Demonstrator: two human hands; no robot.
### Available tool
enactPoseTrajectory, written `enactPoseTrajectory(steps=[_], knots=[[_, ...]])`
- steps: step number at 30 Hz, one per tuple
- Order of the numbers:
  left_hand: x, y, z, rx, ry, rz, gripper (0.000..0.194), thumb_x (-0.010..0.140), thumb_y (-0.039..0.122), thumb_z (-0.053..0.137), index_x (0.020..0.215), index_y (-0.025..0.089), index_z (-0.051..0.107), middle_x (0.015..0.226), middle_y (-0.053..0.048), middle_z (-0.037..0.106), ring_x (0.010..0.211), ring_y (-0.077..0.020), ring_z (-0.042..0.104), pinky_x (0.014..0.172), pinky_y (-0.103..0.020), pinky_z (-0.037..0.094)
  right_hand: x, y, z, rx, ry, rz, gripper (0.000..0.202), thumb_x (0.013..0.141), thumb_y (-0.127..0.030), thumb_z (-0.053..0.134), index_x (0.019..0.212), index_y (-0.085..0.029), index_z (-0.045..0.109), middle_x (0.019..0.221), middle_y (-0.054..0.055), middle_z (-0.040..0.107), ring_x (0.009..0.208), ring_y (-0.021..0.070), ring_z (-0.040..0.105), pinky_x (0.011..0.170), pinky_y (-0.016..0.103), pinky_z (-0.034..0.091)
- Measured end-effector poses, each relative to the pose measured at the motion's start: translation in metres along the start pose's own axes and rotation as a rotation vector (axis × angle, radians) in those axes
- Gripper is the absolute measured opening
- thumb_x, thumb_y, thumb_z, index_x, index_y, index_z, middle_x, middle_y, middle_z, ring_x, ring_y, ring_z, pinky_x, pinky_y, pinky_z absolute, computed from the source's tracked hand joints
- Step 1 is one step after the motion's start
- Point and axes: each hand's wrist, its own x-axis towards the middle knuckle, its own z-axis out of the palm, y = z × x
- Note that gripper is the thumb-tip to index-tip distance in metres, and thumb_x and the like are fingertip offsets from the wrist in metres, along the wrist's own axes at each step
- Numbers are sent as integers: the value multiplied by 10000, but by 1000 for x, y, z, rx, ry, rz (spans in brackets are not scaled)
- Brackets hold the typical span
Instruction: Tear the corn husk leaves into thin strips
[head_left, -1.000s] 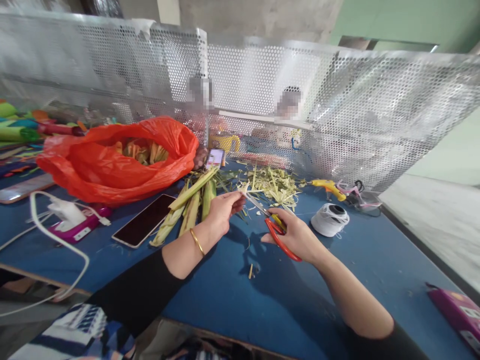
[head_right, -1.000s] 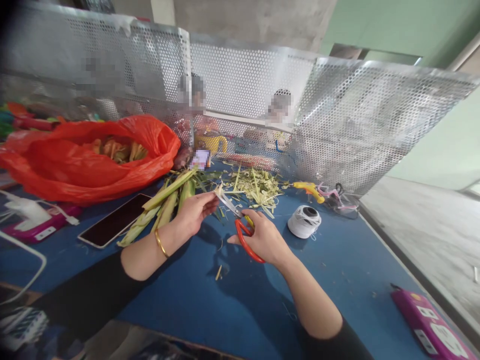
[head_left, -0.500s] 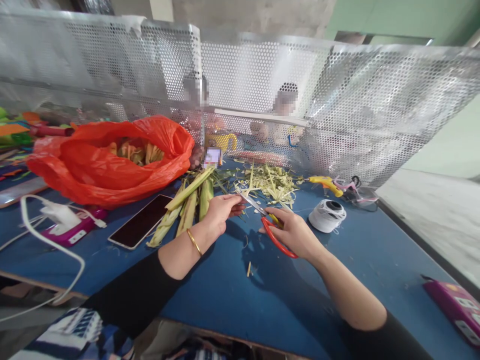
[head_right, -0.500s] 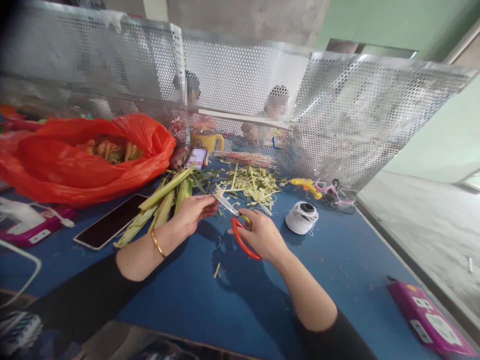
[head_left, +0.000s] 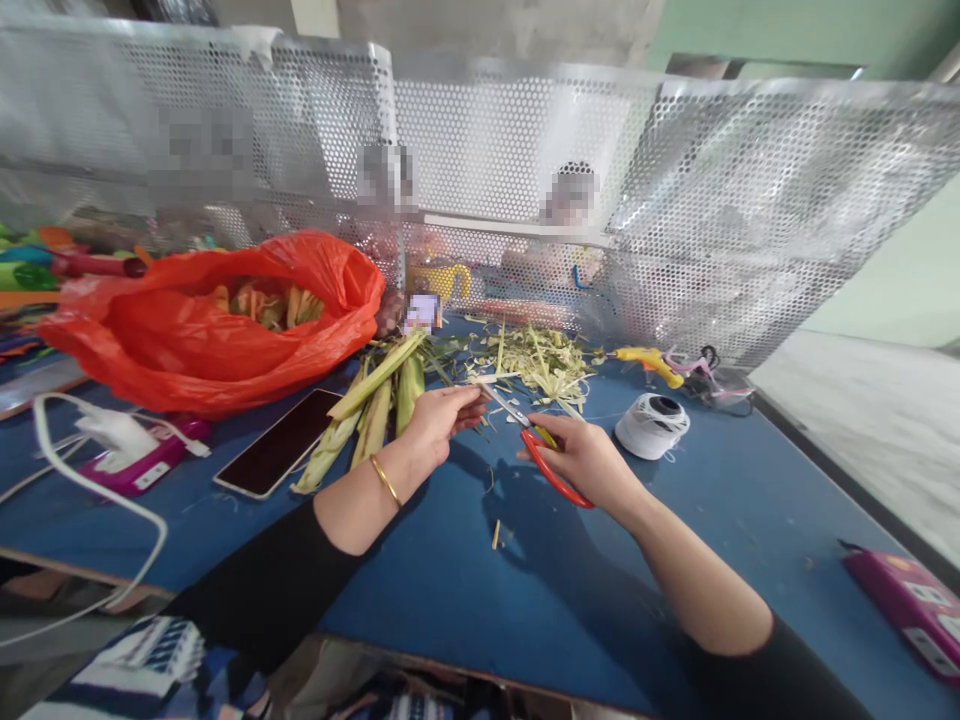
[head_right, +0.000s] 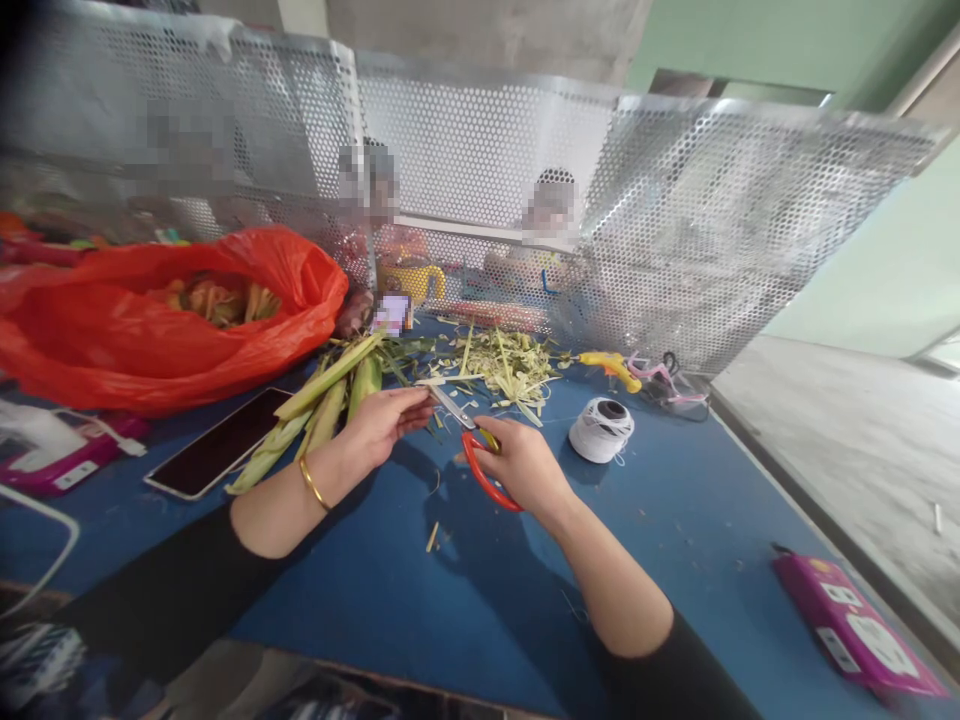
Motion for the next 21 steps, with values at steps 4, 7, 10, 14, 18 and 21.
enactPoseTrajectory(steps=[4,7,10,14,18,21], knots=[[1,0,-1,-8,-5,-17,86,729,98,673,644,97,689,617,-47,685,528,-98,622,533,-196,493,1,1,1,-113,98,43,396,806,-430,595,1123,-206,672,931,60,728,832,222,660,722,288,466],[-1,0,-1,-29,-23,-17,91,753,120,650,672,104,688,642,-44,688,544,-95,621,545,-200,492,1,1,0,-345,77,96,382,832,-411,569,1139,-204,662,927,84,723,837,240,665,691,294,456],[-2,0,-1,-63,-58,0,89,757,136,640,680,113,678,636,-31,676,548,-91,611,545,-199,485,1,-1,1,-521,-66,66,352,845,-373,554,1135,-207,664,946,99,712,838,241,665,656,285,436],[-3,-1,0,-87,-96,13,109,739,176,662,647,117,658,608,-15,644,544,-83,587,527,-191,466,-2,-6,3,-520,-181,10,357,833,-397,564,1140,-242,660,1006,79,714,884,236,661,653,270,422],[-2,-3,0,-78,-122,26,134,672,220,718,618,127,639,588,1,611,538,-72,553,506,-180,443,-3,-9,3,-489,-186,-3,356,816,-385,577,1123,-232,673,1012,86,715,869,246,665,651,282,423],[-2,-4,0,-84,-171,36,193,596,256,769,601,136,618,567,27,569,500,-50,495,467,-165,403,-1,-6,2,-342,-103,52,345,770,-411,622,1044,-218,701,908,75,724,807,241,661,645,294,426]])
